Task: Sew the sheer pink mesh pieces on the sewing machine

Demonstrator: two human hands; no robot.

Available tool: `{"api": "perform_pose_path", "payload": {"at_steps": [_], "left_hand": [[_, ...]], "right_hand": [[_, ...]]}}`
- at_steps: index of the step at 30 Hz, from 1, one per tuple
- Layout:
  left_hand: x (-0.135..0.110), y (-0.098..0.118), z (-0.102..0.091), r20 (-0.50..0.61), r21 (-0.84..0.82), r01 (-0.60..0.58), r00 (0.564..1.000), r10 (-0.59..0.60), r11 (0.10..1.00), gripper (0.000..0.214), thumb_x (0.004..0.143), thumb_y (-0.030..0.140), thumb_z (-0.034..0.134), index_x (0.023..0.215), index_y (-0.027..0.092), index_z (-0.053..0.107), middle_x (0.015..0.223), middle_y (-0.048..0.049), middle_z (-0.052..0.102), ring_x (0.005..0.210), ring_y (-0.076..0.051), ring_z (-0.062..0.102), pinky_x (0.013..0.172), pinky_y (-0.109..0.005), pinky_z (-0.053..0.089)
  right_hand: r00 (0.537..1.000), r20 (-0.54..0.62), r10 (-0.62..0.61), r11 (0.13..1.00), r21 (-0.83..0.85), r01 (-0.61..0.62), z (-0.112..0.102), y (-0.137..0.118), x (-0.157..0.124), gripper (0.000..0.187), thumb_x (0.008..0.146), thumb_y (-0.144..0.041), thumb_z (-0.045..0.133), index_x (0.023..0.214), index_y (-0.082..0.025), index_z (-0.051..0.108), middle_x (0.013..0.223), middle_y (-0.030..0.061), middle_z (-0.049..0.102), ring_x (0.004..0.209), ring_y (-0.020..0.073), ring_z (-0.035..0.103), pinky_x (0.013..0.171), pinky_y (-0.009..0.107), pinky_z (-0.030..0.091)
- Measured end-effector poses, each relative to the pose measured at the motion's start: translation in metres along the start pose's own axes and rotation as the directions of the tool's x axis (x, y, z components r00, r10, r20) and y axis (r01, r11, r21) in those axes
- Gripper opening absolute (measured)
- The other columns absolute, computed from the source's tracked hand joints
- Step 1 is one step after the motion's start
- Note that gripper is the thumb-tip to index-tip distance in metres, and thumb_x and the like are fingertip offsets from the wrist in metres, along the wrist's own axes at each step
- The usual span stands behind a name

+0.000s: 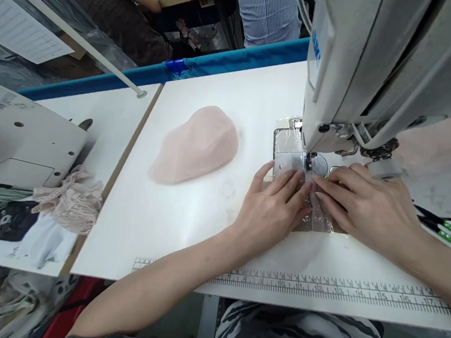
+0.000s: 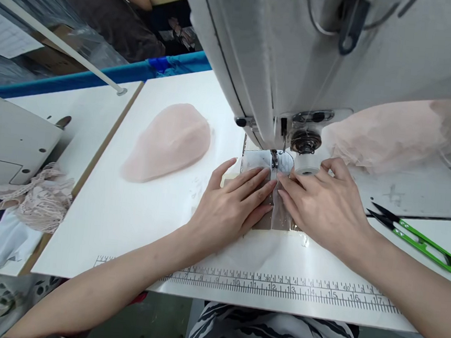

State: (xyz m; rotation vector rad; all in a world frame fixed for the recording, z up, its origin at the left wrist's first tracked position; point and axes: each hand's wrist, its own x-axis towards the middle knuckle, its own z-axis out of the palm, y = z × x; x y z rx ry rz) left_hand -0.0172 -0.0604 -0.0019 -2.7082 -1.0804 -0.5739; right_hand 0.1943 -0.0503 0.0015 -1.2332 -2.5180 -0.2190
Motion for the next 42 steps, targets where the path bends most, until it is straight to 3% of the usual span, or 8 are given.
{"api": "perform_pose_path", "payload": {"at_steps": [13,20,31,42], "left_hand": [[0.0008,0.0,0.0002,0.081,0.032,0.035,0.996,-0.038,0.999,0.037,0.103,0.033,0.047,0.13,0.013,0.06,0.138,-0.014,0.061,0.132,-0.026,0.055,0.113,-0.052,0.038],[0.0028,-0.0053,0.0023,0.061,0.018,0.028,0.998,-0.029,0.999,0.035,0.104,0.034,0.045,0.129,0.014,0.06,0.137,-0.0128,0.062,0.131,-0.025,0.056,0.113,-0.056,0.037],[0.0016,-0.0041,0.003,0.044,0.014,0.023,0.999,-0.023,1.0,0.036,0.103,0.034,0.047,0.129,0.013,0.061,0.136,-0.0136,0.063,0.13,-0.026,0.056,0.115,-0.056,0.034],[0.0031,-0.0041,0.003,0.047,0.034,0.034,0.998,-0.035,0.999,0.037,0.104,0.035,0.044,0.13,0.015,0.06,0.136,-0.0119,0.063,0.131,-0.024,0.056,0.115,-0.057,0.034]], "right_hand": [[0.99,-0.102,-0.1,0.986,-0.143,0.085,0.0008,-0.0008,-0.0008,0.03,0.1,-0.023,0.048,0.11,-0.009,0.072,0.087,0.0081,0.075,0.08,0.0221,0.067,0.075,0.037,0.038],[0.997,-0.045,-0.064,0.987,-0.15,0.056,0.0006,-0.0007,0.0017,0.033,0.102,-0.026,0.042,0.11,-0.012,0.071,0.081,0.0068,0.073,0.078,0.0222,0.066,0.072,0.036,0.036],[0.997,-0.043,-0.059,0.986,-0.16,0.051,0.0006,-0.0001,0.0002,0.035,0.102,-0.025,0.041,0.112,-0.012,0.072,0.082,0.0093,0.074,0.078,0.0236,0.065,0.077,0.039,0.038],[0.998,-0.033,-0.048,0.98,-0.196,0.041,0.0,-0.0005,0.0005,0.037,0.103,-0.028,0.039,0.112,-0.014,0.073,0.086,0.0104,0.072,0.068,0.0208,0.057,0.075,0.039,0.032]]}}
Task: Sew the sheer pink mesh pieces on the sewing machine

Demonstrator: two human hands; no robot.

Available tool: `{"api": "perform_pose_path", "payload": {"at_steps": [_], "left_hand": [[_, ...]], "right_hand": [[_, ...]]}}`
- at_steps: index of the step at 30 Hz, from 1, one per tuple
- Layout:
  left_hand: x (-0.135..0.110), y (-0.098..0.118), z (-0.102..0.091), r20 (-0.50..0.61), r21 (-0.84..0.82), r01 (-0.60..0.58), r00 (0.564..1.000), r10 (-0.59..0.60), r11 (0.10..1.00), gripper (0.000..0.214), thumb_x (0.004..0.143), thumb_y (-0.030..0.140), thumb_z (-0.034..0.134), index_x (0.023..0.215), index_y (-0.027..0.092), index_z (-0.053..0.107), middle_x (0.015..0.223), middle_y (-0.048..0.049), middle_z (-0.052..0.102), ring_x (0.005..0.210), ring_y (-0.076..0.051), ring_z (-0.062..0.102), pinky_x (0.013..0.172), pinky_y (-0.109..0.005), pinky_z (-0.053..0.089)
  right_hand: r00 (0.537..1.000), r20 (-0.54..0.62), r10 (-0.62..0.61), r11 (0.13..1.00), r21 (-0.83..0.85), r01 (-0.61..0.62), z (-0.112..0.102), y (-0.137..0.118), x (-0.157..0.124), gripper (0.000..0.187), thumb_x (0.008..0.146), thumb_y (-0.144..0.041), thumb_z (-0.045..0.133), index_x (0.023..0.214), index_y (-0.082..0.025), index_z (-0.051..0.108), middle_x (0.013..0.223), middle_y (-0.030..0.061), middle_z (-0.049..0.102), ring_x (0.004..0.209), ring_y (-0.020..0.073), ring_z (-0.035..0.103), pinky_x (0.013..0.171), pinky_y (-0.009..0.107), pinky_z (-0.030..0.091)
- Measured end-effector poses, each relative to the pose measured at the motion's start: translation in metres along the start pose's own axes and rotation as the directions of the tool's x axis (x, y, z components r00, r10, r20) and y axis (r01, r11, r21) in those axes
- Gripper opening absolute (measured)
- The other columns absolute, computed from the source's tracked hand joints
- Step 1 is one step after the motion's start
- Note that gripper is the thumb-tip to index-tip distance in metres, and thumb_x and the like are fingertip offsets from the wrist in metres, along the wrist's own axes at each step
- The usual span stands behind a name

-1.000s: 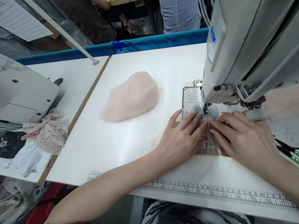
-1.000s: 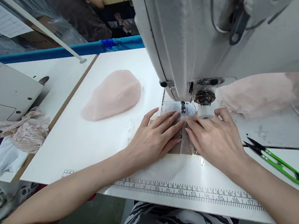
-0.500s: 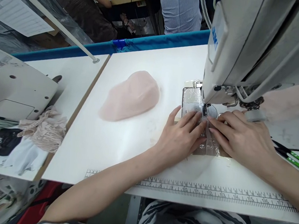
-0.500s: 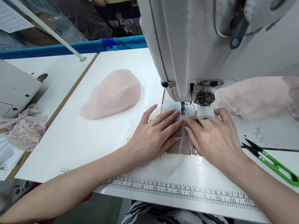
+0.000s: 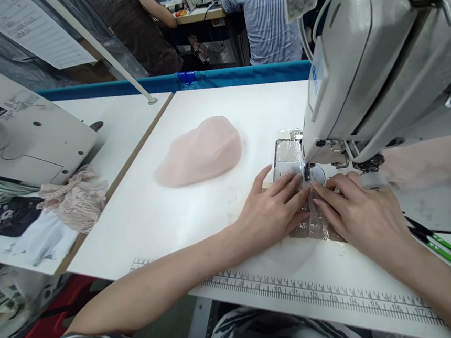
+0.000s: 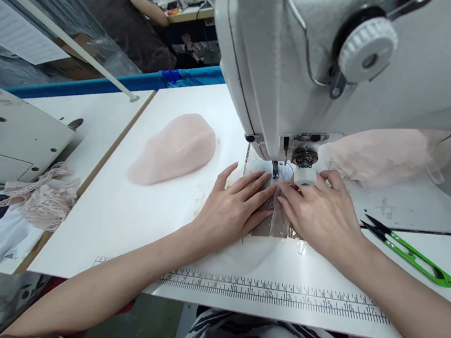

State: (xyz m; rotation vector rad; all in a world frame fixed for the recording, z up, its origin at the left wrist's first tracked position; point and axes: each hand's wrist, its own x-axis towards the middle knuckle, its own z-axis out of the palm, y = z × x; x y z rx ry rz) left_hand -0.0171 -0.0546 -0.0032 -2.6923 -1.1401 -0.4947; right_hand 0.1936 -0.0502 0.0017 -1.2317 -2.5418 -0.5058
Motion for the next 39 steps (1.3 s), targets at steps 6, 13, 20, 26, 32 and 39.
{"api": "perform_pose_path", "payload": {"at_steps": [6,13,20,26,32,39], "left_hand": [[0.001,-0.003,0.002,0.016,-0.015,0.013,1.0,-0.013,1.0,0.038,0.104,0.037,0.043,0.131,0.015,0.061,0.138,-0.0125,0.061,0.132,-0.024,0.055,0.117,-0.057,0.031],[0.002,-0.003,-0.002,-0.008,-0.05,0.001,1.0,-0.001,0.999,0.036,0.103,0.032,0.047,0.133,0.015,0.058,0.138,-0.0131,0.061,0.132,-0.025,0.054,0.119,-0.056,0.029],[-0.005,0.004,-0.059,0.326,-0.329,-0.028,0.935,0.141,0.944,0.04,0.083,0.05,0.071,0.098,0.014,0.062,0.097,-0.0064,0.065,0.085,-0.022,0.06,0.067,-0.034,0.055],[-0.012,0.018,-0.043,0.285,-0.067,-0.136,0.947,0.149,0.988,0.016,0.084,0.0,0.049,0.085,0.013,0.057,0.084,-0.006,0.061,0.076,-0.02,0.055,0.065,-0.031,0.049],[0.003,0.009,-0.023,0.118,-0.311,0.124,0.989,-0.092,0.942,0.024,0.09,0.001,0.035,0.08,0.017,0.051,0.073,-0.0016,0.058,0.063,-0.014,0.05,0.056,-0.026,0.043],[0.024,-0.008,-0.036,0.246,-0.6,0.324,0.945,-0.216,0.732,0.025,0.095,0.014,0.033,0.096,0.016,0.059,0.089,-0.0045,0.067,0.073,-0.014,0.059,0.065,-0.027,0.047]], "right_hand": [[1.0,0.011,0.013,1.0,0.0,-0.013,0.001,0.0,0.002,0.036,0.102,-0.027,0.04,0.113,-0.014,0.073,0.087,0.01,0.072,0.069,0.0203,0.057,0.075,0.039,0.032],[0.999,-0.034,-0.009,0.999,0.034,0.01,0.0,0.005,-0.001,0.031,0.099,-0.025,0.048,0.112,-0.012,0.072,0.092,0.0124,0.074,0.067,0.0215,0.06,0.076,0.041,0.04],[0.97,0.039,-0.24,0.856,0.48,0.193,-0.012,0.022,-0.003,0.031,0.089,-0.009,0.042,0.102,-0.021,0.069,0.115,0.0068,0.07,0.087,0.0202,0.065,0.079,0.037,0.047],[0.953,0.093,-0.289,0.837,0.508,0.204,-0.015,0.022,-0.004,0.024,0.09,-0.027,0.053,0.109,-0.019,0.064,0.118,0.0109,0.067,0.104,0.0262,0.062,0.086,0.044,0.046],[0.963,-0.038,-0.265,0.872,0.416,0.257,-0.007,0.014,-0.002,0.02,0.097,-0.034,0.054,0.098,-0.019,0.068,0.105,0.0066,0.073,0.096,0.0235,0.064,0.08,0.039,0.047],[0.974,-0.228,0.011,0.83,0.545,0.118,-0.011,0.02,-0.002,0.015,0.098,-0.019,0.055,0.1,-0.024,0.069,0.083,-0.0014,0.075,0.067,0.0123,0.067,0.061,0.027,0.052]]}}
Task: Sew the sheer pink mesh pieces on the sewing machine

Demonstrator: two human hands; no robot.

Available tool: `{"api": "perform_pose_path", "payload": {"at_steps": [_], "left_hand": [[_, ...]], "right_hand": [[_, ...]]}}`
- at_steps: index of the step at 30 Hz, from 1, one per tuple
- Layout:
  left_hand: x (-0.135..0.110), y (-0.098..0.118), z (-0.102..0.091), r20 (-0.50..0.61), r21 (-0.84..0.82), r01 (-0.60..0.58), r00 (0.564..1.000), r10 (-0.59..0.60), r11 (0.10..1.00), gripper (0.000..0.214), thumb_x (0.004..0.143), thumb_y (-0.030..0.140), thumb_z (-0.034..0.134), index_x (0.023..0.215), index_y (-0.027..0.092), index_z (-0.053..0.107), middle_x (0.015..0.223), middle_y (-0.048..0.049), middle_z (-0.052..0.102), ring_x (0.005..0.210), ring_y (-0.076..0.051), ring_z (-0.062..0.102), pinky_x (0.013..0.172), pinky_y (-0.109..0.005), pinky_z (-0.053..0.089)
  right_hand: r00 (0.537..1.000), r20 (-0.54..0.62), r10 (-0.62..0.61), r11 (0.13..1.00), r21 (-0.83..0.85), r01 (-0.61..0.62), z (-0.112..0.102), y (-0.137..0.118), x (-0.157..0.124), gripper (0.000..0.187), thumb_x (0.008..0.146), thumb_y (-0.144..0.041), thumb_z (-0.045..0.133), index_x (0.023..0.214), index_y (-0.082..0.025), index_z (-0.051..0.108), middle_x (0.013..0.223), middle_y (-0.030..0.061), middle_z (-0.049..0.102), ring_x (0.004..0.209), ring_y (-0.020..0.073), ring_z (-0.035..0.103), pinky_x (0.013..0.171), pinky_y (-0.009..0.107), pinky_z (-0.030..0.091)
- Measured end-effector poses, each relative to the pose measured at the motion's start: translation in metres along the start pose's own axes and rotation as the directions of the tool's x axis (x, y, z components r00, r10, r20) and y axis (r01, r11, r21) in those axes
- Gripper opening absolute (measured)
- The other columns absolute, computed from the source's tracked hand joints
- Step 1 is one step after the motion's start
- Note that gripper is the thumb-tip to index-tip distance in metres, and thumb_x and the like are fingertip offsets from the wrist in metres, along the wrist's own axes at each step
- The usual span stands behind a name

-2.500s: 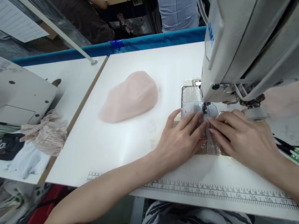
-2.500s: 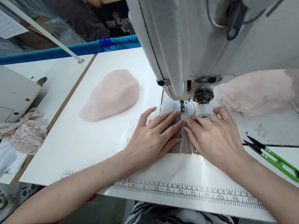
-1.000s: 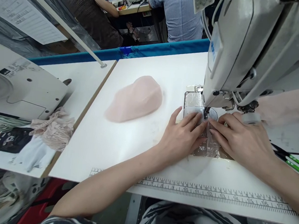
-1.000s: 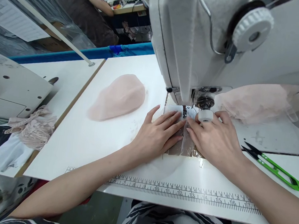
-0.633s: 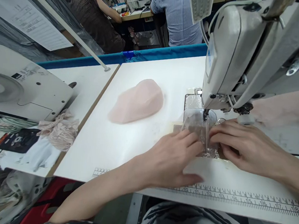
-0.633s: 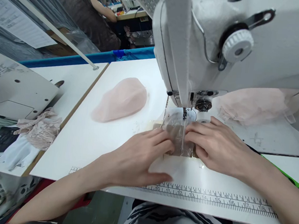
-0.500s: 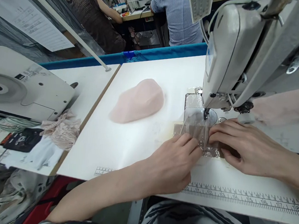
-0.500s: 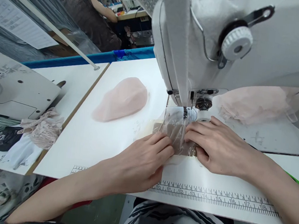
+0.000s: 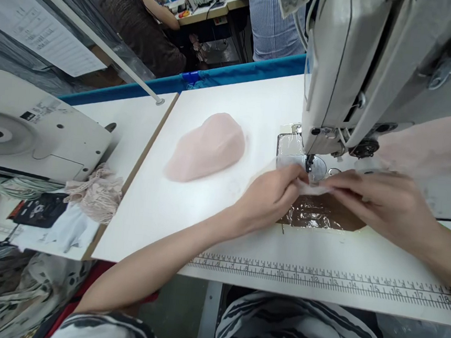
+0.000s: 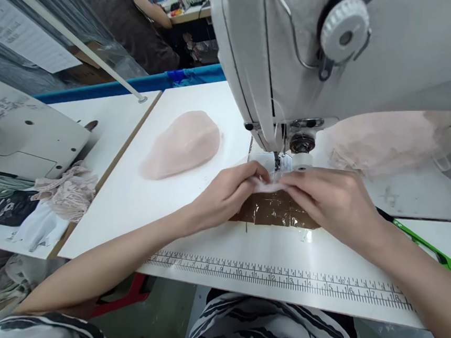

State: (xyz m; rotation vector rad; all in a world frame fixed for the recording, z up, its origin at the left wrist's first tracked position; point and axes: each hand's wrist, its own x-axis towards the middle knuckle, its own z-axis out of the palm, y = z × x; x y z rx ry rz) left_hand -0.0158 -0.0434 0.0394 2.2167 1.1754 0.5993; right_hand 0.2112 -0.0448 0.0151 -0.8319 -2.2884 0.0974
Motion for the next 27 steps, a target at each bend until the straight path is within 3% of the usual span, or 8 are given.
{"api": "perform_pose_path", "payload": {"at_steps": [4,7,11,14,17,21,24,27], "left_hand": [[0.02,-0.007,-0.01,0.169,0.114,-0.03,0.985,0.01,0.993,0.033,0.093,0.046,0.057,0.1,0.016,0.069,0.09,-0.0051,0.066,0.07,-0.015,0.06,0.061,-0.027,0.045],[0.028,-0.014,-0.01,0.209,0.199,-0.067,0.978,0.025,0.978,0.022,0.092,0.033,0.06,0.096,0.017,0.073,0.085,-0.0026,0.063,0.063,-0.012,0.055,0.057,-0.025,0.041],[0.028,-0.016,-0.01,0.207,0.085,-0.07,0.977,0.052,0.994,0.025,0.095,0.026,0.055,0.081,0.017,0.073,0.077,-0.0015,0.057,0.059,-0.01,0.049,0.055,-0.024,0.038],[0.024,-0.015,-0.013,0.233,-0.056,-0.072,0.969,0.083,0.996,0.041,0.097,0.031,0.052,0.061,0.016,0.063,0.073,-0.0011,0.052,0.057,-0.009,0.044,0.052,-0.024,0.036],[0.018,-0.015,-0.013,0.231,-0.127,-0.072,0.968,0.1,0.989,0.048,0.098,0.036,0.05,0.055,0.016,0.057,0.07,-0.001,0.049,0.057,-0.009,0.044,0.05,-0.024,0.036],[0.004,-0.022,-0.002,0.167,-0.01,-0.227,0.96,0.226,0.974,0.043,0.099,0.035,0.05,0.065,0.016,0.066,0.07,-0.0013,0.054,0.058,-0.009,0.049,0.052,-0.023,0.04],[-0.007,-0.026,0.01,0.094,0.258,-0.415,0.91,0.404,0.873,0.041,0.101,0.033,0.049,0.069,0.016,0.069,0.072,-0.002,0.058,0.057,-0.009,0.049,0.049,-0.025,0.037],[-0.014,-0.025,0.018,0.083,0.469,-0.559,0.799,0.596,0.684,0.035,0.1,0.022,0.051,0.069,0.016,0.067,0.068,-0.0008,0.059,0.058,-0.011,0.051,0.049,-0.026,0.035]], "right_hand": [[0.984,-0.14,0.114,0.989,-0.074,-0.125,-0.003,-0.002,0.004,0.029,0.099,-0.029,0.054,0.071,-0.024,0.064,0.055,-0.0033,0.061,0.044,0.0103,0.052,0.041,0.028,0.038],[0.98,-0.132,0.149,0.982,-0.094,-0.162,-0.001,-0.003,0.006,0.036,0.1,-0.03,0.051,0.066,-0.023,0.06,0.054,-0.0021,0.059,0.043,0.0097,0.049,0.04,0.028,0.036],[0.984,-0.148,0.102,0.989,-0.095,-0.117,0.002,-0.001,0.005,0.041,0.1,-0.026,0.051,0.059,-0.021,0.053,0.05,-0.0034,0.054,0.04,0.0073,0.044,0.039,0.025,0.035],[0.985,-0.067,0.158,0.984,-0.078,-0.163,0.002,0.0,0.003,0.033,0.1,-0.028,0.051,0.071,-0.021,0.065,0.054,-0.0035,0.06,0.041,0.008,0.046,0.042,0.024,0.041],[0.985,0.011,0.174,0.984,-0.044,-0.173,0.002,0.0,0.0,0.025,0.1,-0.028,0.05,0.094,-0.02,0.073,0.062,-0.0029,0.068,0.044,0.0089,0.052,0.046,0.024,0.045],[0.983,0.127,0.135,0.991,-0.005,-0.135,0.001,-0.001,-0.003,0.025,0.099,-0.023,0.049,0.096,-0.019,0.073,0.078,-0.0003,0.074,0.058,0.0115,0.064,0.051,0.025,0.046],[0.968,0.235,0.091,0.995,-0.06,-0.079,-0.002,-0.005,-0.003,0.026,0.097,-0.02,0.05,0.089,-0.022,0.074,0.077,-0.0012,0.073,0.06,0.0131,0.063,0.052,0.027,0.042],[0.959,0.284,0.004,0.992,-0.12,0.031,-0.006,-0.01,0.0,0.028,0.095,-0.016,0.05,0.079,-0.023,0.073,0.08,0.0002,0.073,0.069,0.0161,0.064,0.054,0.029,0.042]]}}
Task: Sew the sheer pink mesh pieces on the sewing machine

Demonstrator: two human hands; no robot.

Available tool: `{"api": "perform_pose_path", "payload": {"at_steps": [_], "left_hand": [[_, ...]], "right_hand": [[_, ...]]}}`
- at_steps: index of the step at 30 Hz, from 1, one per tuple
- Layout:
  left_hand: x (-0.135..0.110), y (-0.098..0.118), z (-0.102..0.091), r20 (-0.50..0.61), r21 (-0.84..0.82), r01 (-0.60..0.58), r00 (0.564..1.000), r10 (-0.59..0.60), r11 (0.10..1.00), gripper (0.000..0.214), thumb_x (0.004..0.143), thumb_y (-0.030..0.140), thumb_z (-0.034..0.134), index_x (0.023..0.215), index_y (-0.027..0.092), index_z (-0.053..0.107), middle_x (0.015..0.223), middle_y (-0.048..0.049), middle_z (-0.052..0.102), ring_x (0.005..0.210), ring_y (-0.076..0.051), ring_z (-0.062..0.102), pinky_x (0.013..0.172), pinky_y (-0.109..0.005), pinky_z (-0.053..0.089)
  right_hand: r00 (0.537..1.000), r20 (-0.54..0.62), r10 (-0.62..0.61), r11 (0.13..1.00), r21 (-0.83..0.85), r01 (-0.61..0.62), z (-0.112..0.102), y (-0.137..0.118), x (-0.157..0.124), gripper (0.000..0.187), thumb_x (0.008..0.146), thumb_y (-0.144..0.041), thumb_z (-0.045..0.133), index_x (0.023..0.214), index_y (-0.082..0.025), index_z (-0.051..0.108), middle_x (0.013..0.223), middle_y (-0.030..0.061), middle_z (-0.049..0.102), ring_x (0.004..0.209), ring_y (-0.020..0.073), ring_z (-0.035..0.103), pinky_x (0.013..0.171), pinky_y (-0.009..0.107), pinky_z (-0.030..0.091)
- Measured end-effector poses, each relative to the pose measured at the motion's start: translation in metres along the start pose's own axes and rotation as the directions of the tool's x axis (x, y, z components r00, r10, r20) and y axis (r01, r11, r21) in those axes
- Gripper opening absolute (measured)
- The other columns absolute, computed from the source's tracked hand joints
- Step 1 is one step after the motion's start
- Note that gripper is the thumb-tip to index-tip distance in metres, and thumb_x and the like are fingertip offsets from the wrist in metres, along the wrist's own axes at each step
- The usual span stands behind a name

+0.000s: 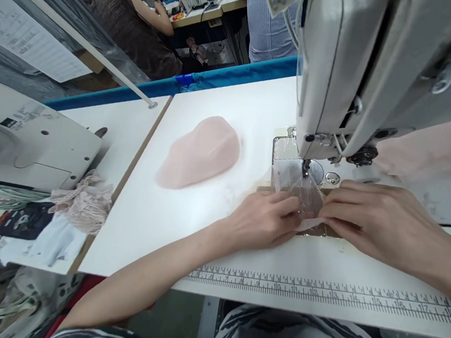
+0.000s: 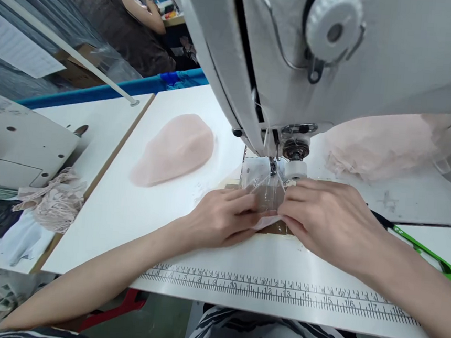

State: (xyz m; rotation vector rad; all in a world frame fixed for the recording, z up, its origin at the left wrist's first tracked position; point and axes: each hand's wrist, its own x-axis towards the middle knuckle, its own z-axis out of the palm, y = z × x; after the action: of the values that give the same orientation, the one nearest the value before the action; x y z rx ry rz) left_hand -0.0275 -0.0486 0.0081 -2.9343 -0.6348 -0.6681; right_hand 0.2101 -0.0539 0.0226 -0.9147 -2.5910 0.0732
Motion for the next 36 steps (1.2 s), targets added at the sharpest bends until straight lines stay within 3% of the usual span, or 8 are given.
{"api": "perform_pose_path", "payload": {"at_steps": [3,5,7,9,19,25,31,36], "left_hand": [[-0.002,0.009,-0.001,-0.056,0.139,-0.037,0.997,0.046,0.99,0.024,0.096,0.017,0.058,0.074,0.015,0.066,0.074,-0.0003,0.067,0.062,-0.012,0.056,0.053,-0.028,0.038],[-0.004,0.014,-0.004,-0.052,0.186,-0.011,0.998,0.021,0.983,0.012,0.095,0.017,0.061,0.088,0.015,0.07,0.094,-0.0037,0.074,0.082,-0.017,0.066,0.066,-0.03,0.046],[-0.008,0.019,-0.006,-0.008,0.204,0.013,1.0,-0.012,0.979,0.017,0.096,0.018,0.06,0.109,0.012,0.069,0.121,-0.0092,0.072,0.111,-0.022,0.065,0.085,-0.035,0.051],[-0.011,0.023,-0.006,0.046,0.204,0.027,0.998,-0.037,0.979,0.027,0.097,0.02,0.058,0.121,0.01,0.066,0.13,-0.0125,0.067,0.124,-0.024,0.061,0.1,-0.039,0.049],[-0.014,0.021,-0.003,0.082,0.17,0.055,0.994,-0.07,0.984,0.029,0.098,0.021,0.056,0.124,0.012,0.066,0.125,-0.013,0.07,0.125,-0.025,0.063,0.118,-0.053,0.038],[-0.012,0.016,0.0,0.073,0.157,0.088,0.992,-0.1,0.984,0.029,0.099,0.021,0.054,0.125,0.013,0.066,0.128,-0.0138,0.068,0.125,-0.025,0.062,0.12,-0.057,0.033],[-0.007,0.004,0.004,0.063,0.159,0.118,0.99,-0.129,0.98,0.031,0.099,0.021,0.052,0.126,0.012,0.065,0.13,-0.0151,0.066,0.125,-0.025,0.062,0.121,-0.058,0.031],[-0.003,-0.007,0.007,0.069,0.158,0.135,0.987,-0.147,0.978,0.033,0.101,0.022,0.049,0.129,0.014,0.064,0.132,-0.0142,0.066,0.128,-0.026,0.06,0.121,-0.06,0.03]], "right_hand": [[0.996,0.0,-0.093,0.991,-0.1,0.093,-0.003,-0.006,0.0,0.032,0.094,-0.011,0.049,0.074,-0.022,0.071,0.097,0.0035,0.075,0.094,0.0226,0.067,0.068,0.034,0.049],[0.993,0.016,-0.12,0.98,-0.161,0.121,-0.002,-0.01,-0.001,0.032,0.094,-0.008,0.047,0.078,-0.021,0.072,0.108,0.0058,0.075,0.11,0.0261,0.064,0.081,0.04,0.051],[0.991,0.041,-0.128,0.976,-0.172,0.133,0.0,-0.012,-0.004,0.032,0.094,-0.007,0.045,0.088,-0.018,0.075,0.116,0.0091,0.073,0.119,0.0276,0.061,0.092,0.045,0.051],[0.989,0.058,-0.133,0.98,-0.139,0.14,0.002,-0.012,-0.006,0.032,0.094,-0.008,0.044,0.096,-0.016,0.075,0.118,0.0102,0.072,0.116,0.027,0.063,0.096,0.046,0.05],[0.993,-0.018,-0.119,0.99,-0.083,0.118,0.001,-0.011,-0.003,0.036,0.096,-0.006,0.041,0.089,-0.018,0.075,0.105,0.0056,0.076,0.099,0.021,0.07,0.089,0.038,0.049],[0.996,-0.023,-0.085,0.989,-0.122,0.082,0.007,-0.007,-0.005,0.032,0.099,-0.009,0.043,0.094,-0.017,0.073,0.11,0.0059,0.076,0.105,0.0207,0.069,0.089,0.038,0.048],[0.994,-0.079,-0.081,0.985,-0.16,0.067,0.011,0.002,0.001,0.029,0.094,-0.006,0.046,0.09,-0.017,0.073,0.103,0.0082,0.077,0.092,0.0222,0.073,0.081,0.038,0.052],[0.992,-0.12,-0.03,0.989,-0.145,0.012,0.016,0.011,0.004,0.029,0.092,-0.007,0.048,0.093,-0.022,0.073,0.096,0.0044,0.078,0.085,0.0219,0.073,0.085,0.039,0.053]]}}
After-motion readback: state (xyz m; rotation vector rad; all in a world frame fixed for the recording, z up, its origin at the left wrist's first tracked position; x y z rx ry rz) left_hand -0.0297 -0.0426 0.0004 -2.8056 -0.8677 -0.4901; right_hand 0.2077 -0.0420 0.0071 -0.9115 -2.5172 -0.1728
